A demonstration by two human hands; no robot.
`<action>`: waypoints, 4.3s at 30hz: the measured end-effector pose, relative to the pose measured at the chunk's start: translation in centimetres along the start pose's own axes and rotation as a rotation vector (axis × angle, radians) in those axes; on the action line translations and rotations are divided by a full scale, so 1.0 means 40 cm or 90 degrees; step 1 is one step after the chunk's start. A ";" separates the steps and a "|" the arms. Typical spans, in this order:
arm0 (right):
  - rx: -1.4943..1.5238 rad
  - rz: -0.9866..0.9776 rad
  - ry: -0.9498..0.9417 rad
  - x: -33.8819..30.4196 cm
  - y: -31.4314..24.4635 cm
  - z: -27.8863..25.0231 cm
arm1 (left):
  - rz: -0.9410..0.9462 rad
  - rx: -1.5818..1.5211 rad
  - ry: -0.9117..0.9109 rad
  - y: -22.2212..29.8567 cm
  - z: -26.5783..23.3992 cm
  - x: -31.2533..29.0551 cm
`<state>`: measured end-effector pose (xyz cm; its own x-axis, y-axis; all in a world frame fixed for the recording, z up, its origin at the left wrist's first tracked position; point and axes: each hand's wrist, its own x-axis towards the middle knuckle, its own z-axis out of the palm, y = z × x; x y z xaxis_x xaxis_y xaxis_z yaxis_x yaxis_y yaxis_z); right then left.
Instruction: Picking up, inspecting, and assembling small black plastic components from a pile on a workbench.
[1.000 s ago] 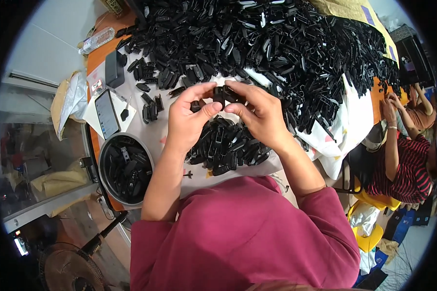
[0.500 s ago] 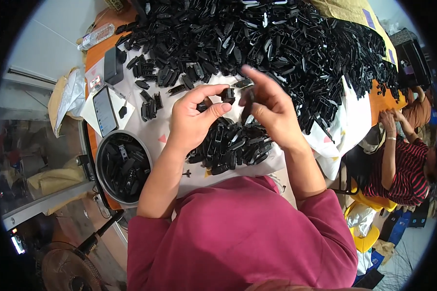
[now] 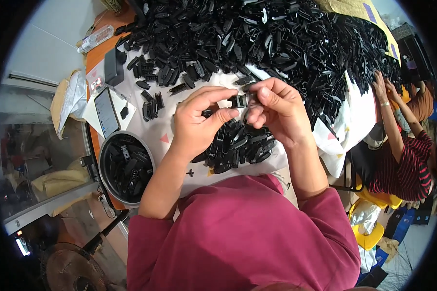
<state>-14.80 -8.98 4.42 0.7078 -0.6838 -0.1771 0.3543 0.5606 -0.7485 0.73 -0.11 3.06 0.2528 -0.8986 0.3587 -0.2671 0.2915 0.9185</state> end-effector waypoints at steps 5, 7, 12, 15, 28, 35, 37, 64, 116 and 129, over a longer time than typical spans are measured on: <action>-0.215 0.033 0.063 -0.020 -0.014 0.013 | 0.016 0.025 0.020 -0.005 0.003 -0.010; -0.291 0.037 0.040 -0.015 -0.024 -0.004 | 0.116 0.177 0.005 0.006 -0.001 -0.004; -0.191 0.043 0.035 -0.021 0.008 0.007 | 0.191 0.242 -0.054 -0.002 -0.008 -0.001; -0.318 -0.084 0.078 -0.016 0.045 0.021 | -0.164 -0.178 0.033 -0.022 0.040 -0.022; -0.435 -0.163 0.073 -0.003 0.142 -0.036 | -0.451 -0.659 0.090 -0.063 0.056 -0.032; -0.487 -0.085 0.105 0.079 0.125 -0.078 | -0.415 -0.279 0.205 -0.210 -0.038 0.053; -0.610 -0.168 0.211 0.085 0.100 -0.153 | -0.392 -0.018 0.259 -0.248 -0.108 0.089; -1.383 -0.128 -0.347 0.085 0.096 -0.160 | -0.132 0.488 -0.029 -0.223 -0.065 0.086; -0.420 -0.271 0.033 -0.036 0.039 -0.005 | -0.199 -0.427 0.107 0.007 0.079 0.002; -1.243 -0.313 -0.168 0.116 0.148 -0.129 | -0.390 0.742 0.297 -0.025 -0.298 -0.335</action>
<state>-12.57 -11.26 -4.14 0.8944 -0.4181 0.1588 -0.3660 -0.8883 -0.2773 8.69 15.55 -0.67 0.8307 -0.5240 0.1880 -0.5544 -0.7479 0.3650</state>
